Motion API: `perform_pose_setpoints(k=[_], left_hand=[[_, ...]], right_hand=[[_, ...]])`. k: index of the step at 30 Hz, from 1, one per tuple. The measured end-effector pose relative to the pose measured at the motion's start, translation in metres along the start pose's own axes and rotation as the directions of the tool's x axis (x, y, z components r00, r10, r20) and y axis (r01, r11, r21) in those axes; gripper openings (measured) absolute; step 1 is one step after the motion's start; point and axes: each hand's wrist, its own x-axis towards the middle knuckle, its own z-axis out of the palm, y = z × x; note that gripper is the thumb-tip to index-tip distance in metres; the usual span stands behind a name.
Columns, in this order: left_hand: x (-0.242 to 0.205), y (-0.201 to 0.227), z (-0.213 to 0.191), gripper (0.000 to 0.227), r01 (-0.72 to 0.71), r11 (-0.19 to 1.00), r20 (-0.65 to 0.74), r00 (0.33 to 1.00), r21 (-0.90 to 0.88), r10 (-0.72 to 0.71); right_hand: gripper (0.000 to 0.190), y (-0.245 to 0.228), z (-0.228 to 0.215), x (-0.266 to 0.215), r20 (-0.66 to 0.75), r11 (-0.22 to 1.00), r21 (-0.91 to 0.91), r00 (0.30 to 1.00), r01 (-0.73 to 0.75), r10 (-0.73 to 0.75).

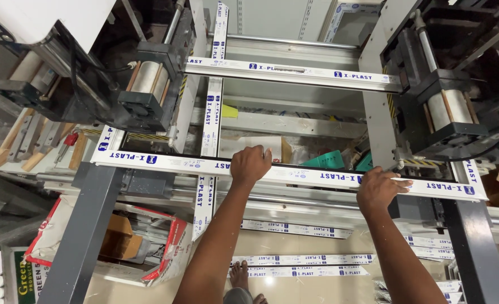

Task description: Assembling and welding plastic window frame profiles using a specialized welding machine in a workshop.

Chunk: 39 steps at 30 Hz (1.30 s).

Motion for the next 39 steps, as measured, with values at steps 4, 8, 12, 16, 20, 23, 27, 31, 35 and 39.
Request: perform_pose_setpoints(k=[4,8,12,16,20,23,27,31,35,39], left_hand=[[0.001,0.0,0.001,0.042,0.003,1.0,0.013,1.0,0.002,-0.003],[0.001,-0.001,0.002,0.043,0.004,1.0,0.018,1.0,0.01,-0.005],[0.002,-0.001,0.002,0.043,0.003,1.0,0.012,1.0,0.009,-0.003],[0.003,-0.004,0.008,0.042,0.006,1.0,-0.013,1.0,0.0,-0.006],[0.001,-0.007,0.006,0.042,-0.002,1.0,-0.024,1.0,-0.01,0.002],[0.002,-0.007,0.008,0.042,-0.011,1.0,-0.018,1.0,-0.007,0.011],[0.001,-0.007,0.007,0.042,-0.015,1.0,-0.024,1.0,-0.008,0.014],[0.0,-0.008,0.009,0.042,-0.011,1.0,-0.038,0.999,-0.018,0.01],[0.002,-0.009,0.013,0.042,-0.012,1.0,-0.037,0.999,-0.022,0.011],[0.002,-0.01,0.013,0.042,-0.009,1.0,-0.035,0.999,-0.02,0.009]], right_hand=[[0.045,0.001,-0.005,-0.001,0.029,0.999,-0.028,0.999,0.025,-0.024],[0.039,0.002,0.013,0.004,-0.003,1.0,0.005,1.0,0.021,-0.021],[0.04,0.003,0.024,0.006,-0.048,1.0,0.021,0.999,0.018,-0.017],[0.042,0.005,0.024,0.009,-0.004,0.999,0.003,0.999,0.045,-0.045],[0.047,0.004,0.03,0.011,-0.012,0.998,0.06,1.0,0.018,-0.018],[0.051,0.005,0.03,0.011,-0.005,0.999,0.045,1.0,0.018,-0.017],[0.052,0.006,0.024,0.01,0.024,0.999,0.02,0.999,0.035,-0.035],[0.056,0.005,0.018,0.008,0.019,0.999,0.011,0.999,0.048,-0.048],[0.058,0.006,0.016,0.009,0.064,0.998,-0.022,0.997,0.055,-0.054],[0.06,0.005,0.012,0.006,0.062,0.997,-0.034,0.996,0.066,-0.063]])
